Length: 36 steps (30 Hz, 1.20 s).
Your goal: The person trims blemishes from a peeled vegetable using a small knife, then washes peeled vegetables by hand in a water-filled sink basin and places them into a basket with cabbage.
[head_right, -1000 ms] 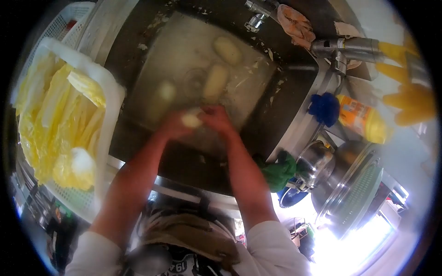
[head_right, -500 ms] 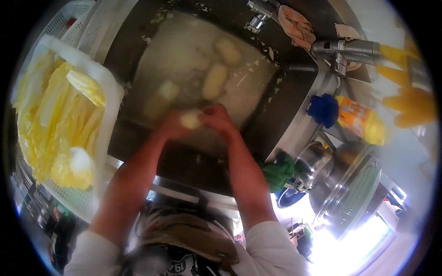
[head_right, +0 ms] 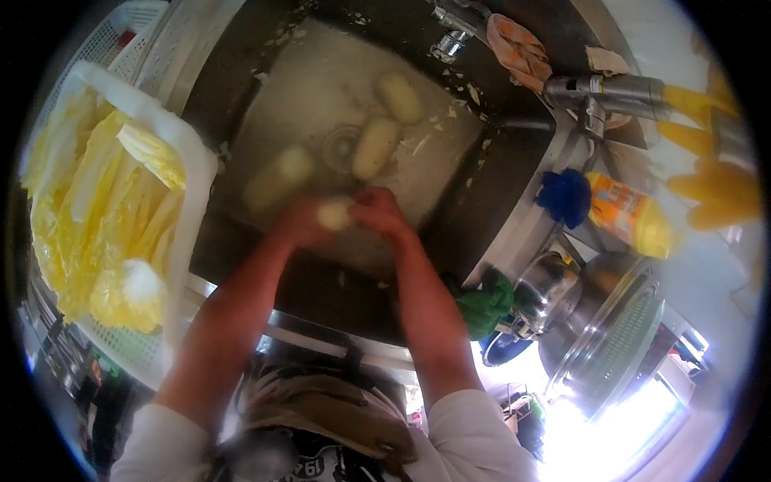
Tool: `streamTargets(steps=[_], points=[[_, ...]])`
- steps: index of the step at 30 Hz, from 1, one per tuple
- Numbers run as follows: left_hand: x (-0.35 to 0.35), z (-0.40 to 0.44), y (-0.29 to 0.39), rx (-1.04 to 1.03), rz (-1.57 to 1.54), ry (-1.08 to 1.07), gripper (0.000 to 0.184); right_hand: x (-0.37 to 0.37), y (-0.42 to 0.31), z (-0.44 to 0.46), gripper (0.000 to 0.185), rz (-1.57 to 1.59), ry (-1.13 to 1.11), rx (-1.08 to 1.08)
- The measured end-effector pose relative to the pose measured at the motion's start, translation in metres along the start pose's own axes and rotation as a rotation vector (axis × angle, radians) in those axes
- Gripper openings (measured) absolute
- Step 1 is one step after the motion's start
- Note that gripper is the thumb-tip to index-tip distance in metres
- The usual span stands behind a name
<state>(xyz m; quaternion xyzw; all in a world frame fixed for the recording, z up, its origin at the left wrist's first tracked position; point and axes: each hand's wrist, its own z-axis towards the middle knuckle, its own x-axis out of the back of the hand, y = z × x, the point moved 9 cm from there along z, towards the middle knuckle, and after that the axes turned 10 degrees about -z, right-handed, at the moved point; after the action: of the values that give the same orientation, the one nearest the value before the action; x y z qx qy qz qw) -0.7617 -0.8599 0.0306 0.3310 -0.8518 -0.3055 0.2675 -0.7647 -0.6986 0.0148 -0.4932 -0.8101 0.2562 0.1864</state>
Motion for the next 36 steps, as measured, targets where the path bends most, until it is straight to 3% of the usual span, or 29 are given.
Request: streamTargets(steps=[2,5,7,9,11,12,14,17,19,20,23,25,26,28,30,32,33,35,36], points=[[0.002,-0.003,0.003,0.034,-0.033,-0.018,0.062,0.002,0.006,0.008,0.026,0.001,0.045,0.036],[0.004,0.008,0.002,-0.106,-0.049,0.006,0.063,0.021,0.015,0.008,0.025,0.038,0.274,-0.006],[-0.026,0.020,-0.043,0.147,-0.448,-0.113,0.056,0.032,0.045,0.021,0.031,-0.362,0.430,-0.037],[-0.045,-0.015,-0.023,0.605,-0.771,-0.338,0.053,0.012,0.042,0.019,0.045,-0.263,0.521,0.135],[-0.055,-0.027,-0.034,0.792,-0.857,-0.412,0.052,-0.032,0.059,0.028,0.046,0.066,0.395,0.213],[-0.048,-0.026,-0.028,0.764,-0.917,-0.318,0.047,-0.055,0.068,0.032,0.047,0.230,0.331,0.238],[-0.037,-0.019,-0.025,0.620,-0.889,-0.155,0.039,-0.048,0.076,0.037,0.050,0.133,0.535,0.365],[-0.028,0.013,-0.016,-0.133,-0.027,0.119,0.030,-0.032,0.101,0.061,0.048,0.036,0.741,0.035],[-0.046,0.010,-0.010,-0.435,0.297,0.302,0.025,-0.032,0.116,0.068,0.048,0.036,0.752,-0.113],[-0.056,0.028,-0.046,-0.356,0.222,0.272,0.028,-0.034,0.119,0.068,0.048,0.054,0.745,-0.142],[-0.089,0.044,-0.036,-0.347,-0.345,0.030,0.028,-0.056,0.105,0.064,0.049,0.163,0.645,0.037],[-0.081,0.029,-0.043,-0.278,-0.686,-0.067,0.028,-0.073,0.093,0.057,0.050,0.301,0.412,0.232],[-0.064,0.019,-0.054,-0.240,-0.846,-0.083,0.029,-0.079,0.085,0.055,0.051,0.374,0.280,0.282],[-0.032,0.000,-0.076,-0.023,-0.974,0.029,0.029,-0.069,0.082,0.059,0.053,0.436,0.231,0.206],[-0.033,0.001,-0.068,0.324,-0.933,0.229,0.029,-0.035,0.083,0.062,0.056,0.266,0.584,0.020],[-0.019,0.008,-0.081,0.332,-0.429,0.328,0.031,0.006,0.052,0.031,0.059,0.019,1.004,-0.063],[-0.020,0.024,-0.099,0.170,0.057,0.325,0.033,0.021,0.021,0.009,0.060,-0.096,1.127,0.062],[-0.017,0.039,-0.084,-0.046,0.563,0.310,0.038,0.032,-0.044,-0.037,0.064,-0.359,1.243,0.472],[-0.018,0.034,-0.065,-0.085,0.583,0.298,0.041,0.026,-0.066,-0.054,0.067,-0.456,1.218,0.697]])
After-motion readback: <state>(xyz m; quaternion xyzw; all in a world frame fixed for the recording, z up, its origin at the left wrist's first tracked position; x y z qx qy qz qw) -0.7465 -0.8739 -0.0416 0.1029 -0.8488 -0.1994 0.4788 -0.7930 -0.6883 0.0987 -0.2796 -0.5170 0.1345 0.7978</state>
